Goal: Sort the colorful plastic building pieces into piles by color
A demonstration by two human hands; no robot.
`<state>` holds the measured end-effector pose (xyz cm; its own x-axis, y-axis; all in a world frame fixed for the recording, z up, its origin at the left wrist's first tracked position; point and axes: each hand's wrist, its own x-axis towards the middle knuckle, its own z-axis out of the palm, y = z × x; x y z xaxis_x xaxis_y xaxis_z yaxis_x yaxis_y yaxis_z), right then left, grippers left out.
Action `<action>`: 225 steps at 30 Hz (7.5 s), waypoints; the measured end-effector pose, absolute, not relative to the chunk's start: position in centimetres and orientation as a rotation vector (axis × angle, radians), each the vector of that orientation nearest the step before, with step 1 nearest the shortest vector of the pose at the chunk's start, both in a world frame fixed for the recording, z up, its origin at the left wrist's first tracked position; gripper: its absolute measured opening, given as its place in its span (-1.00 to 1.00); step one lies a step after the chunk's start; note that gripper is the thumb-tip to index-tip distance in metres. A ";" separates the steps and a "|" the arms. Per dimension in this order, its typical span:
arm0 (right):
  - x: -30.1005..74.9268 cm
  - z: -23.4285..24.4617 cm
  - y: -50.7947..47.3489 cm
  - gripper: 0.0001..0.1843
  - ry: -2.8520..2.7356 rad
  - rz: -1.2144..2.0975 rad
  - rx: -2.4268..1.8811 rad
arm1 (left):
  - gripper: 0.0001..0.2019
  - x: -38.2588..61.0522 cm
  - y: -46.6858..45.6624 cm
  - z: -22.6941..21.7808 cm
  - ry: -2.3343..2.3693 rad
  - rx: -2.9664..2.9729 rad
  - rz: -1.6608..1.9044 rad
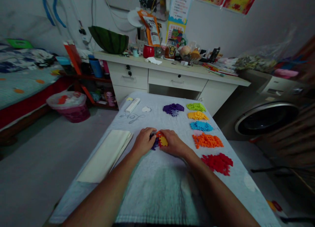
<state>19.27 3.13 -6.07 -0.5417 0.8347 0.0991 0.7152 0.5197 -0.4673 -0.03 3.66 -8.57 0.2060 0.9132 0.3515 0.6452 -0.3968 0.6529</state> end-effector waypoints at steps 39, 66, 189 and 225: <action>35.2 -1.2 14.6 -0.46 -1.896 -0.005 -2.005 | -0.62 0.1 2.8 -7.5 1.457 2.259 0.780; 26.2 -3.0 8.2 -0.69 -2.067 0.477 -1.514 | -0.72 -0.2 3.1 -7.3 1.495 2.214 0.946; 41.1 -3.3 -10.2 -0.51 -1.780 0.368 -1.890 | -0.59 0.5 2.9 -8.1 1.405 2.290 0.691; 19.4 -6.2 1.6 -0.73 -2.157 0.483 -1.385 | -0.51 -0.6 2.3 -6.5 1.485 2.010 0.752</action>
